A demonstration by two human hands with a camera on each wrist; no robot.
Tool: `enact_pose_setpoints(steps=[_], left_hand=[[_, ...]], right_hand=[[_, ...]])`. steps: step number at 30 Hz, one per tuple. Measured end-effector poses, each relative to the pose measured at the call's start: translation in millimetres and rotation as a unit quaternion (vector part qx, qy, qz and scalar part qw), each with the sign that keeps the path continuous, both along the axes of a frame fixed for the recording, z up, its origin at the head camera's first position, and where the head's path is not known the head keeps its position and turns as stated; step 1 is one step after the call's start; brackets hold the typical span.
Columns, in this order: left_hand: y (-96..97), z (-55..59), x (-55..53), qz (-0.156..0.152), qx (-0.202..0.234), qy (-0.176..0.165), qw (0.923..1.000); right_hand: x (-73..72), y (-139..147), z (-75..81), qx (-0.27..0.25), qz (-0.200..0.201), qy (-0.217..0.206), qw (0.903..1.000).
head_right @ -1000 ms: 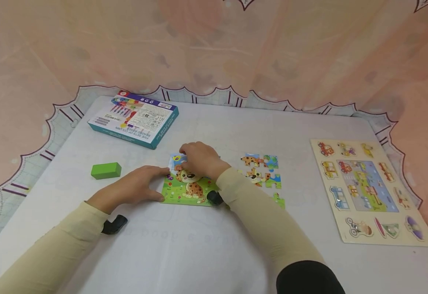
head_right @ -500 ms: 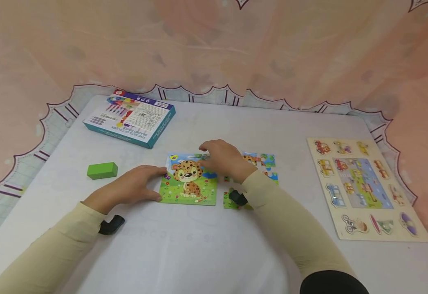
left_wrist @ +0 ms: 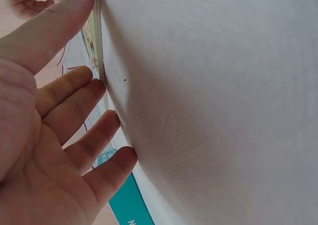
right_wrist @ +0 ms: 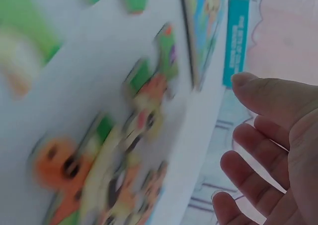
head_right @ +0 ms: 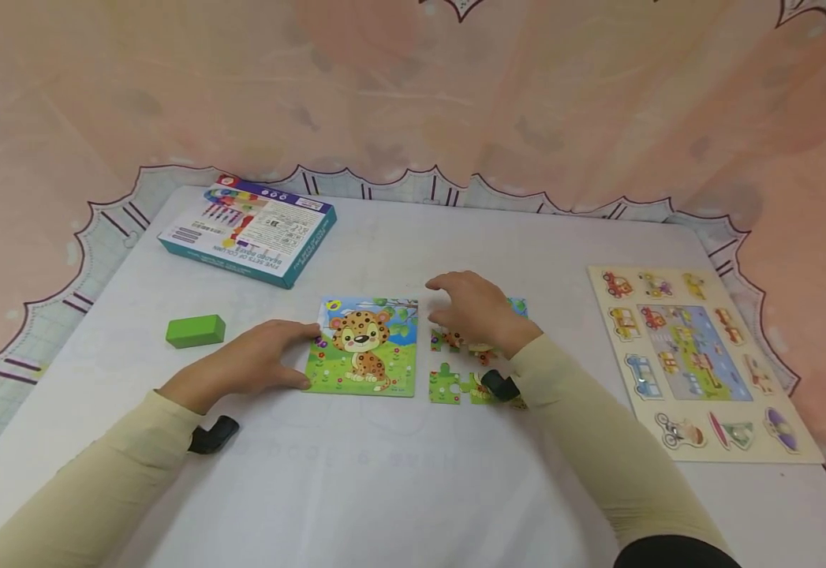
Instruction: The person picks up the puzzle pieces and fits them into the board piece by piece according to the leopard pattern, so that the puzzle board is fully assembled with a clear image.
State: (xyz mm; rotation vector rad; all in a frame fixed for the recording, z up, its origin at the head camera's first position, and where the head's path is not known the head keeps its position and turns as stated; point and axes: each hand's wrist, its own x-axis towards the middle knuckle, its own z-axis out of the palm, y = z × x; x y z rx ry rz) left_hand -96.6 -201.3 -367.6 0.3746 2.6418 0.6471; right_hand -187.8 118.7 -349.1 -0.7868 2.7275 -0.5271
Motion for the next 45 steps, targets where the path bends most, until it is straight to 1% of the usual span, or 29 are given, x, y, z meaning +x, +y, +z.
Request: enact_pose_setpoints(steps=[6,9,16,21,26,29,34,45], left_hand=[[0.2,0.1,-0.7,-0.001,0.001,0.002,1.0000],[0.2,0.3,-0.6,-0.001,-0.001,0.001,1.0000],[1.0,1.2,0.2,-0.001,-0.002,0.002,1.0000],[1.1,0.7,-0.1,0.003,0.000,-0.001,1.0000],[0.5,-1.2,-0.9,0.004,0.000,-0.002,1.0000],[0.1,-1.6,-1.1,0.003,0.002,-0.001,1.0000],[0.6,-1.3,-0.8,0.002,0.003,0.000,1.0000],[1.4,-0.3,-0.6,0.002,0.000,-0.001,1.0000]], right_hand=[[-6.1,22,-11.1,0.008,0.002,0.002,1.0000],[-7.8,32,-15.5,0.011,-0.006,-0.003,0.9999],[-12.6,52,-20.1,-0.002,-0.018,-0.005,0.9998],[-16.7,61,-21.3,0.000,-0.029,-0.015,0.9995],[-19.5,67,-22.1,0.000,-0.045,-0.033,0.9985],[-20.3,68,-23.7,0.001,-0.052,-0.037,0.9980],[-21.4,71,-25.8,0.003,-0.051,-0.033,0.9981],[-22.7,68,-23.5,0.008,-0.044,-0.021,0.9988]])
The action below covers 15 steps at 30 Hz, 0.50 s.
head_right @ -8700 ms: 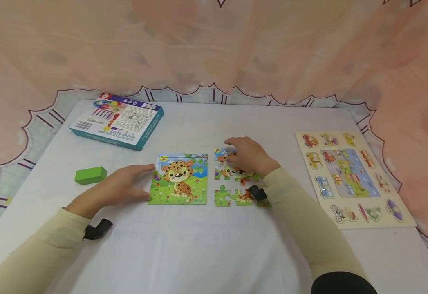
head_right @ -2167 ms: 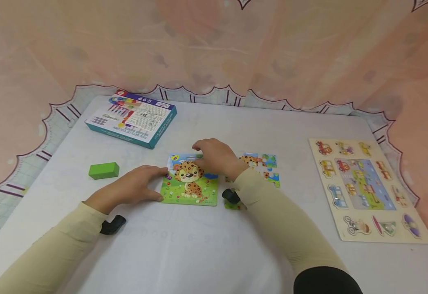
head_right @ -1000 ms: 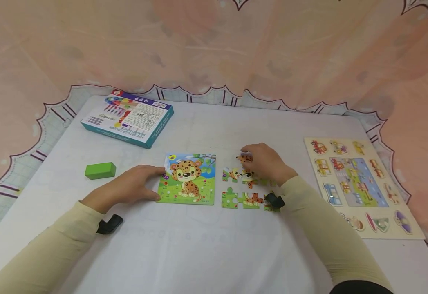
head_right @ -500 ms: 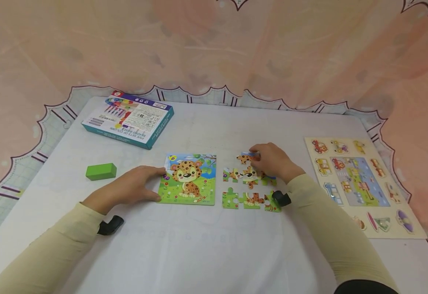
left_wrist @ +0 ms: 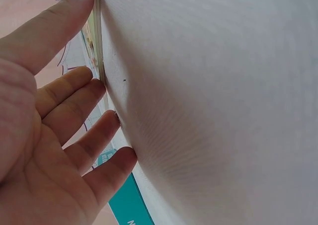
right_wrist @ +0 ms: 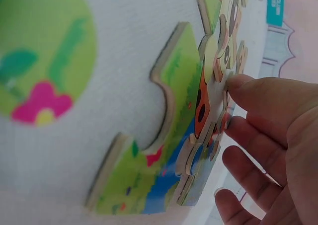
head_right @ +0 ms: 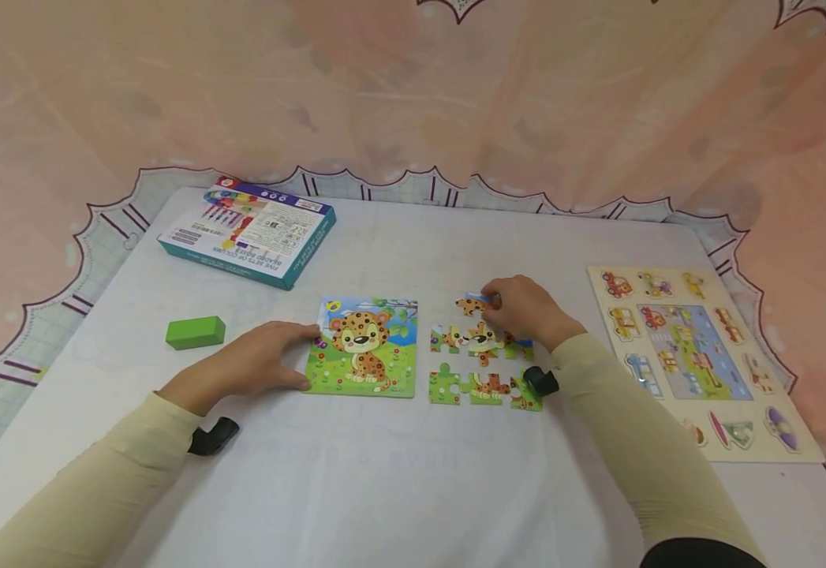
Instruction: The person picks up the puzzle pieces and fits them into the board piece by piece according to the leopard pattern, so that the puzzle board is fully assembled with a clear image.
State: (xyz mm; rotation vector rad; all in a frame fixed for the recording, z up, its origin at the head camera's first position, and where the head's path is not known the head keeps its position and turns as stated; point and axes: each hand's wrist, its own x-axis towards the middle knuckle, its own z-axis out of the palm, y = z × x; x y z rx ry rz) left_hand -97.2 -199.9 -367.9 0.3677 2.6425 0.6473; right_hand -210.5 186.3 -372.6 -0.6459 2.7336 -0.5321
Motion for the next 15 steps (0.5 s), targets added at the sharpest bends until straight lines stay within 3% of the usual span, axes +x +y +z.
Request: enact_pose_setpoints(steps=[15], left_hand=[[-1.2,-0.3,1.5,-0.002,0.005,0.004,1.0000]], right_hand=[[-1.1,-7.5,2.6,-0.010,0.002,0.001,0.9999]])
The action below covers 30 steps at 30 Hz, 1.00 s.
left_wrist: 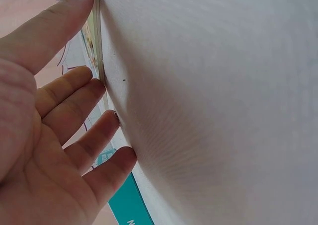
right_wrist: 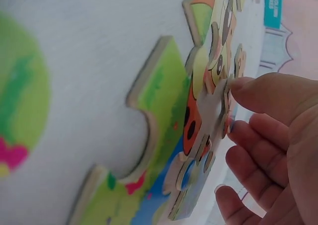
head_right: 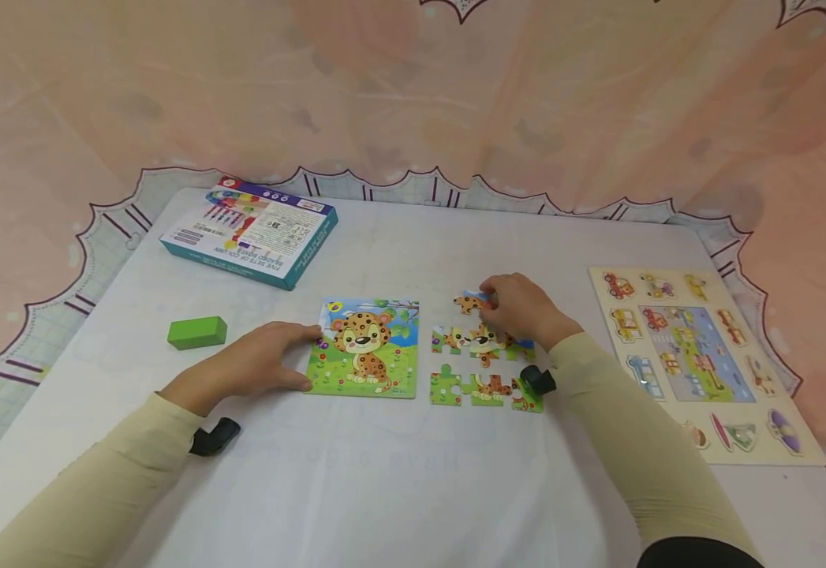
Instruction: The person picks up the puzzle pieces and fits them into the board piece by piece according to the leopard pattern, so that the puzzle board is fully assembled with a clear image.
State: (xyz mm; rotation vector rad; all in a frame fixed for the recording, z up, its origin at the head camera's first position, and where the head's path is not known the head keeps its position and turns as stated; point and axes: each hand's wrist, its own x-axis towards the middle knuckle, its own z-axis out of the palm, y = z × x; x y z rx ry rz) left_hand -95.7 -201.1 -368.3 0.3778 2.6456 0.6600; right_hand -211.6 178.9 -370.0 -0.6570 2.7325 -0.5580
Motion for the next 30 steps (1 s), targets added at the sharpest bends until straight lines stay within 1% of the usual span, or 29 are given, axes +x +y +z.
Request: enact_pose_setpoints(steps=[9,15,23,30], left_hand=[[0.4,0.2,0.6,0.001,-0.002,0.001,1.0000],[0.3,0.0,0.5,0.003,-0.005,-0.002,1.0000],[0.5,0.5,0.9,0.004,0.001,-0.004,1.0000],[0.5,0.6,0.4,0.002,-0.004,-0.003,1.0000]], right_hand=[[-2.4,-5,0.8,0.002,-0.009,0.002,1.0000],[-2.6,-14,4.0,0.008,0.006,0.011,0.9999],[1.4,-31,10.8,0.003,0.012,-0.002,0.9999],[3.9,-44,12.1,-0.010,0.036,0.005,0.9993]])
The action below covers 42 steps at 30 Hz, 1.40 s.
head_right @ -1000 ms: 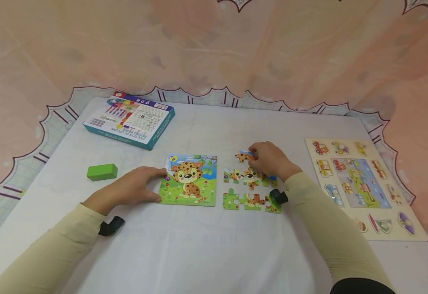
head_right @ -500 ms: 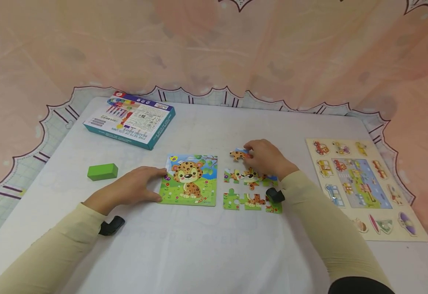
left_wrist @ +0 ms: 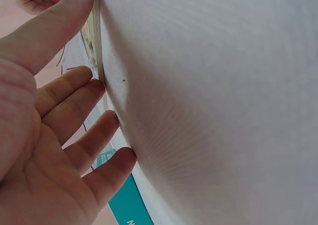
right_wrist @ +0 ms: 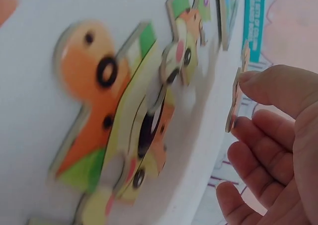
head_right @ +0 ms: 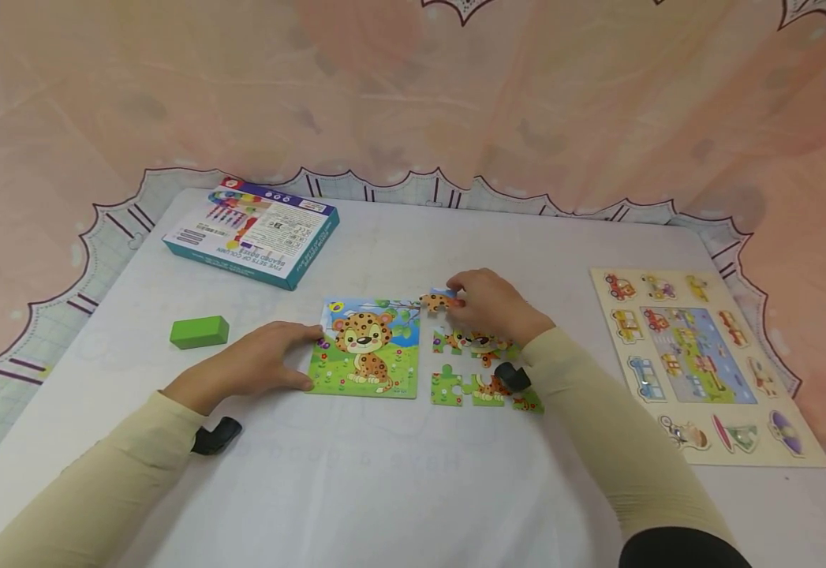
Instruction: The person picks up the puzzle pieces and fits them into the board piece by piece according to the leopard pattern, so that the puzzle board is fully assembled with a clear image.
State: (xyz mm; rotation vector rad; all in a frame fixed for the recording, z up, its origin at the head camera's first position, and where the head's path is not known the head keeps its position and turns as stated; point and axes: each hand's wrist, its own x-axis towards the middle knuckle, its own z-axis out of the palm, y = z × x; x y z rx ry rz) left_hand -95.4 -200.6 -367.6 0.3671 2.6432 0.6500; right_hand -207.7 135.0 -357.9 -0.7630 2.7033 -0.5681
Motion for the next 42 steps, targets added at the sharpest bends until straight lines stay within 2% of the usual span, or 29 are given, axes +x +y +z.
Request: enact_pose_setpoints(steps=[20,36,42], left_hand=[[-0.3,-0.3,-0.3,-0.001,-0.003,-0.001,1.0000],[-0.4,-1.0,0.5,-0.001,-0.002,0.003,1.0000],[-0.6,-0.8,0.8,-0.002,0.001,0.005,1.0000]], right_hand=[[6.3,-41,-3.2,0.002,0.064,0.017,0.9978],[10.9,-67,-8.0,-0.010,0.087,0.026,0.9958],[11.3,-74,-8.5,0.003,0.079,0.022,0.9967]])
